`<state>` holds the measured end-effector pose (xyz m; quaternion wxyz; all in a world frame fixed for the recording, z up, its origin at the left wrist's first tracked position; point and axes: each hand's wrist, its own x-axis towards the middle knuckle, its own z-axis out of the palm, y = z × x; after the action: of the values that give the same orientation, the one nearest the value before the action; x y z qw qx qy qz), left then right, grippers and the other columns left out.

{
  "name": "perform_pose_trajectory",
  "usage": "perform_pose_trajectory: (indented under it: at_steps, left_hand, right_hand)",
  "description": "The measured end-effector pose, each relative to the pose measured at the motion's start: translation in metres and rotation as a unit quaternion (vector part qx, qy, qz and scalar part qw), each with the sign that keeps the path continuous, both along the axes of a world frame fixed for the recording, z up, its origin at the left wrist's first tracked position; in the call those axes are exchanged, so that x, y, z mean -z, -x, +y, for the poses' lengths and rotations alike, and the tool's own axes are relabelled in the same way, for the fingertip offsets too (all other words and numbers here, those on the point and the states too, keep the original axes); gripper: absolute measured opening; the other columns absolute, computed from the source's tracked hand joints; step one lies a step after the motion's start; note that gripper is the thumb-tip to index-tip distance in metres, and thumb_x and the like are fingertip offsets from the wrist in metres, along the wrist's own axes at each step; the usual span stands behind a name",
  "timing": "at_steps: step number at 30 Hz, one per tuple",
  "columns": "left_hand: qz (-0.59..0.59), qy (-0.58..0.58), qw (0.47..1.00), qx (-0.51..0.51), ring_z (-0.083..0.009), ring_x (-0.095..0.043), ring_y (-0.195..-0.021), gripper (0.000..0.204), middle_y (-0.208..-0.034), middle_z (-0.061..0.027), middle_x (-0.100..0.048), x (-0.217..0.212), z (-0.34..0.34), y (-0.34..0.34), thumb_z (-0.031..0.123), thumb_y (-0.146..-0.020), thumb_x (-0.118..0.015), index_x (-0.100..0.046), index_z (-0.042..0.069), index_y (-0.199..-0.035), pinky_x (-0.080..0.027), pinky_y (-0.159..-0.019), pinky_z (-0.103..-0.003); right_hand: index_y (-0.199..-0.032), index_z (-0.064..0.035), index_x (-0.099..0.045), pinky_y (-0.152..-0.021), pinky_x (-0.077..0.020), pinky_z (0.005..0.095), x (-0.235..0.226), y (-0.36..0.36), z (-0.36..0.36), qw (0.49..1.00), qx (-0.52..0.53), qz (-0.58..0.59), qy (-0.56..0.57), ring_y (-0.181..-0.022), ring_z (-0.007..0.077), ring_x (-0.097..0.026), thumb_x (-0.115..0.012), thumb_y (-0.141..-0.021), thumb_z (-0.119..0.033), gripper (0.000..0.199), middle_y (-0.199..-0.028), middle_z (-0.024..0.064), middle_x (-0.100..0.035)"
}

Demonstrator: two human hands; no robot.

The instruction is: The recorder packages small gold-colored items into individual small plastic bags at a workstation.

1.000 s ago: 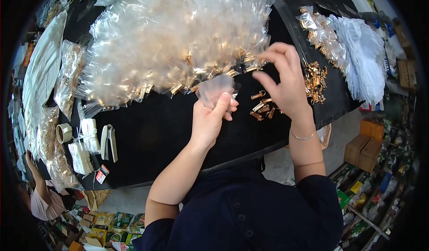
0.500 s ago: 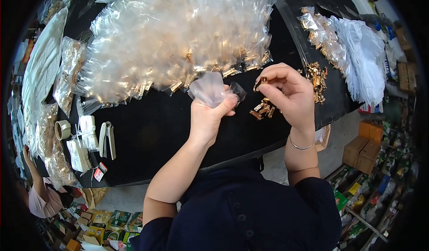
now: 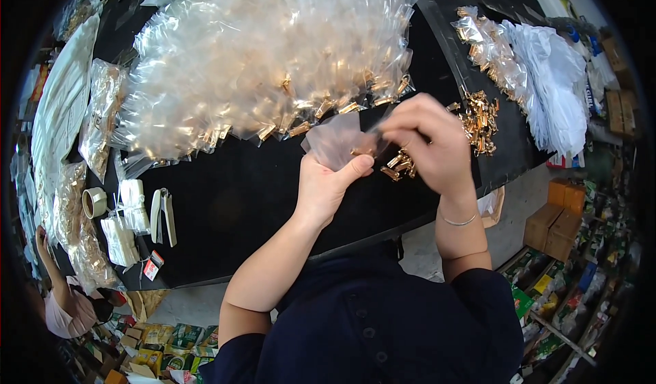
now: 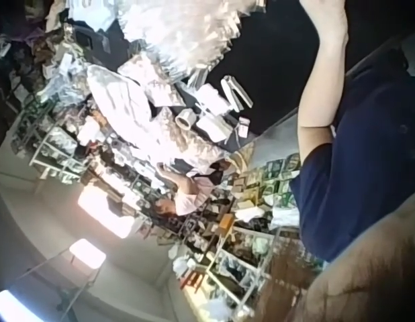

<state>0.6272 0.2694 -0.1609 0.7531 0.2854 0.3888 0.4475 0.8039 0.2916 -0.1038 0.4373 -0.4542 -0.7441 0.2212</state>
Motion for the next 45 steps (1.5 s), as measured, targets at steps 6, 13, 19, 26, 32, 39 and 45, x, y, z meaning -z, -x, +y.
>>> perform_pose_trajectory:
  at_steps: [6,13,19,26,32,39,45]
  left_hand:
    - [-0.003,0.069,0.997,-0.041,-0.0113,-0.063,-0.084,0.025,-0.096,-0.0064,-0.067,0.000,0.012,0.006,0.015,-0.092,-0.069,-0.062,0.000,-0.111,-0.049,-0.064,-0.025]
    - [0.019,-0.013,1.000,-0.020,-0.0118,-0.061,-0.076,0.012,-0.089,-0.0067,-0.067,0.011,0.003,0.006,0.011,-0.090,-0.070,-0.065,0.001,-0.095,-0.046,-0.061,-0.023]
    - [-0.002,0.037,0.999,-0.021,-0.0120,-0.061,-0.076,0.010,-0.087,-0.0064,-0.066,0.006,0.003,0.001,0.009,-0.088,-0.072,-0.066,0.002,-0.092,-0.046,-0.059,-0.022]
    - [-0.007,0.033,0.999,0.000,-0.0126,-0.062,-0.077,0.018,-0.088,-0.0064,-0.067,0.000,0.004,0.004,0.010,-0.085,-0.075,-0.065,0.002,-0.099,-0.046,-0.057,-0.020]
    - [-0.017,0.016,0.999,0.026,-0.0122,-0.064,-0.080,0.025,-0.093,-0.0054,-0.067,0.007,0.003,0.006,0.010,-0.085,-0.075,-0.063,0.002,-0.105,-0.047,-0.057,-0.020]
    - [-0.012,0.016,0.999,0.027,-0.0117,-0.065,-0.082,0.025,-0.097,-0.0055,-0.067,0.006,0.003,0.006,0.011,-0.086,-0.074,-0.064,0.002,-0.107,-0.051,-0.063,-0.021]
    - [0.036,-0.009,0.996,-0.079,-0.0105,-0.065,-0.079,0.023,-0.097,-0.0067,-0.069,-0.002,0.018,0.012,0.015,-0.090,-0.072,-0.065,0.000,-0.106,-0.053,-0.067,-0.024]
  right_hand:
    - [-0.098,0.0010,-0.067,-0.061,-0.0488,0.0267,0.000,-0.021,0.019,0.993,0.050,-0.103,-0.028,-0.078,0.0153,-0.062,-0.071,-0.076,0.008,0.023,-0.092,0.0076,-0.065]
    - [-0.098,0.0012,-0.064,-0.062,-0.0486,0.0273,0.005,-0.038,-0.020,0.983,0.065,-0.139,0.103,-0.078,0.0151,-0.061,-0.067,-0.078,0.010,0.022,-0.098,0.0062,-0.062]
    - [-0.096,0.0004,-0.064,-0.066,-0.0470,0.0243,0.023,-0.039,-0.024,0.974,0.060,-0.159,0.150,-0.075,0.0114,-0.058,-0.066,-0.081,0.009,0.018,-0.095,0.0049,-0.061]
    - [-0.093,0.0001,-0.065,-0.065,-0.0457,0.0229,-0.006,0.004,-0.016,0.973,0.069,0.179,0.129,-0.070,0.0095,-0.057,-0.071,-0.079,0.004,0.016,-0.089,0.0047,-0.063]
    - [-0.091,0.0007,-0.067,-0.061,-0.0443,0.0212,-0.010,0.013,-0.012,0.993,0.016,0.008,0.118,-0.074,0.0076,-0.058,-0.073,-0.077,0.006,0.016,-0.085,0.0057,-0.064]
    - [-0.088,0.0000,-0.067,-0.062,-0.0466,0.0275,-0.004,0.010,-0.008,0.992,-0.046,-0.004,0.118,-0.070,0.0174,-0.060,-0.072,-0.079,0.002,0.011,-0.080,0.0076,-0.063]
    - [-0.086,-0.0007,-0.065,-0.062,-0.0481,0.0316,-0.014,-0.001,0.013,0.998,0.002,-0.059,0.020,-0.071,0.0242,-0.061,-0.069,-0.080,0.002,0.007,-0.081,0.0098,-0.060]
